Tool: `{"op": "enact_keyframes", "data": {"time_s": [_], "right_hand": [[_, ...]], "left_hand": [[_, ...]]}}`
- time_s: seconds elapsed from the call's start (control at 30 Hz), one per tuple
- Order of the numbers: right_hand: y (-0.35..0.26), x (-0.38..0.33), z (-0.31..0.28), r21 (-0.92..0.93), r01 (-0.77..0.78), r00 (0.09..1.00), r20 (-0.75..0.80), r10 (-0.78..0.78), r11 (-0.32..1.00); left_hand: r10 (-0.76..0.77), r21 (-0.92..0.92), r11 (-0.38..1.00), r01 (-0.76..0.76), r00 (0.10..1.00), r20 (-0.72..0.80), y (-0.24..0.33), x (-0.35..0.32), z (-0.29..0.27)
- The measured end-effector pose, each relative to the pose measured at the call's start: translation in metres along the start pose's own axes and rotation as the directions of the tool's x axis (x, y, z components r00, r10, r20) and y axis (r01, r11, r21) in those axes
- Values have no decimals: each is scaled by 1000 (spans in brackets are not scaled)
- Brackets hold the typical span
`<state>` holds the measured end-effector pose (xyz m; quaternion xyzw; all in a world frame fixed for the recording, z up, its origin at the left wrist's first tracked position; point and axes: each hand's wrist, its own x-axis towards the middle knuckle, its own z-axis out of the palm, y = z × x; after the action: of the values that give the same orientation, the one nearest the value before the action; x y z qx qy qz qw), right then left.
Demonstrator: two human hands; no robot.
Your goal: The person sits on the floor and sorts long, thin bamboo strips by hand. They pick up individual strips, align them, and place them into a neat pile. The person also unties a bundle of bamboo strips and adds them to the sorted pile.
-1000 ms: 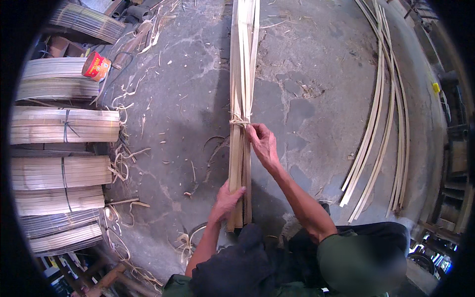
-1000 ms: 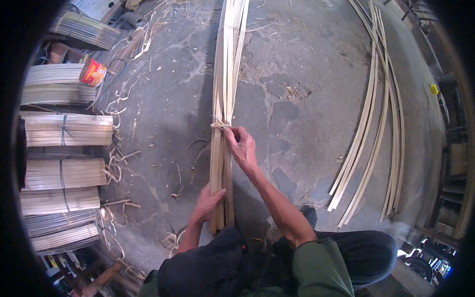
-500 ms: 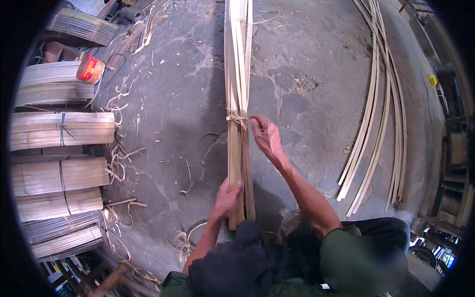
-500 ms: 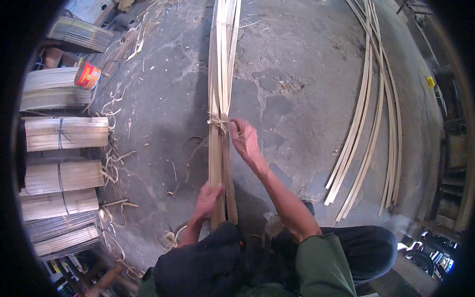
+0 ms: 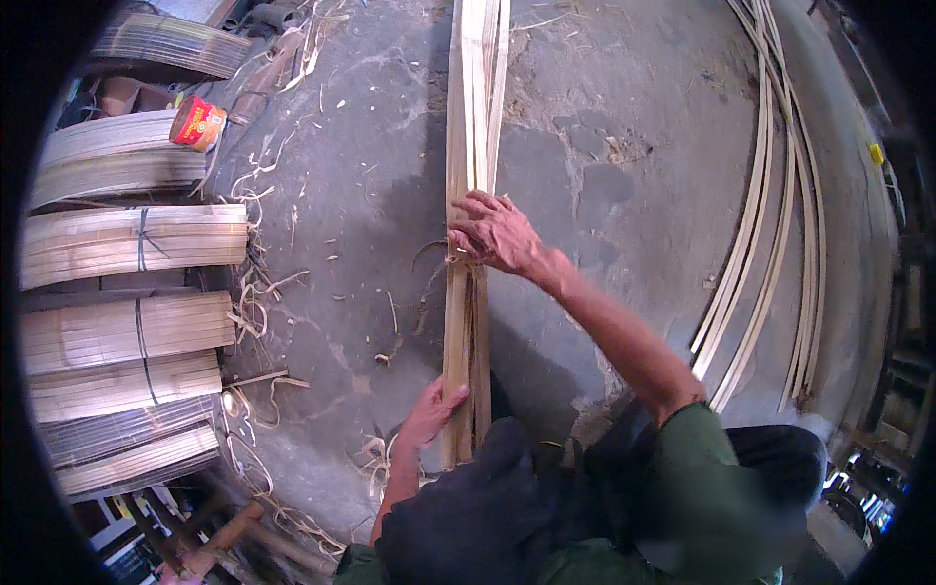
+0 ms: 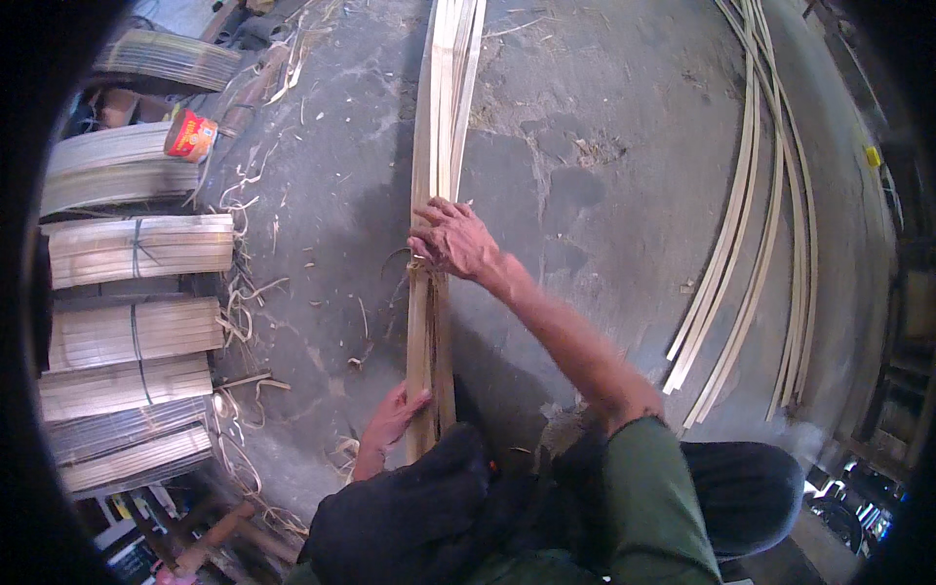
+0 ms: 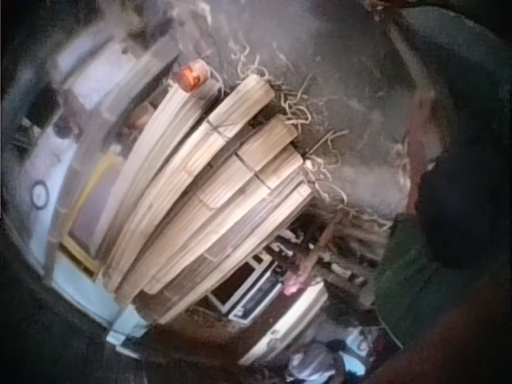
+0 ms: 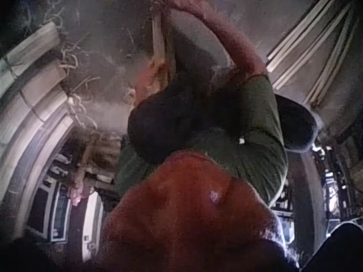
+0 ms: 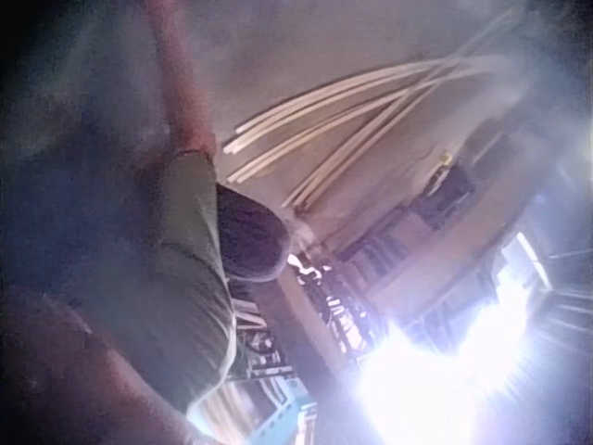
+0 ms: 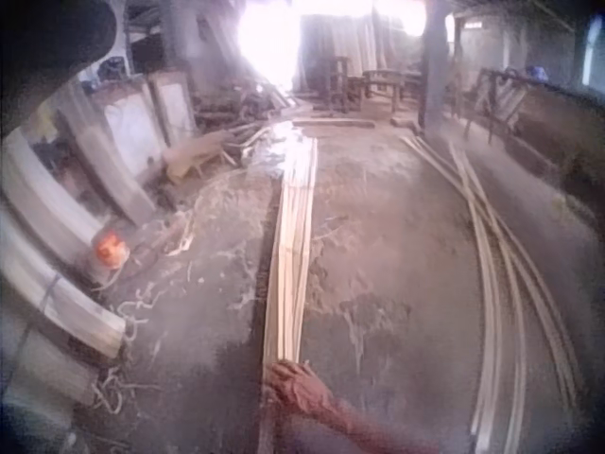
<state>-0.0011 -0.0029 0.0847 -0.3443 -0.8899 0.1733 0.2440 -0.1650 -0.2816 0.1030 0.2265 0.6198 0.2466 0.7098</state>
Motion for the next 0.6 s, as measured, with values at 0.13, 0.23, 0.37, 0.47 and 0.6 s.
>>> {"op": "enact_keyframes", "data": {"time_s": [0.13,0.23,0.37,0.47,0.6], "right_hand": [[25,3,-16,-60,210,919,352,-176,976],[33,10,-20,-150,369,846,463,-265,917],[43,29,-20,-254,549,723,621,-301,796],[21,61,-8,-261,576,629,746,-217,774],[39,55,5,-284,651,661,667,-343,704]], "left_hand": [[-62,479,874,74,997,-40,18,4,-12],[544,808,554,-198,822,-172,39,29,-10],[790,668,536,-517,587,-179,109,83,33],[862,712,477,-515,434,-264,97,131,37],[922,762,353,-543,339,-186,76,157,40]]}}
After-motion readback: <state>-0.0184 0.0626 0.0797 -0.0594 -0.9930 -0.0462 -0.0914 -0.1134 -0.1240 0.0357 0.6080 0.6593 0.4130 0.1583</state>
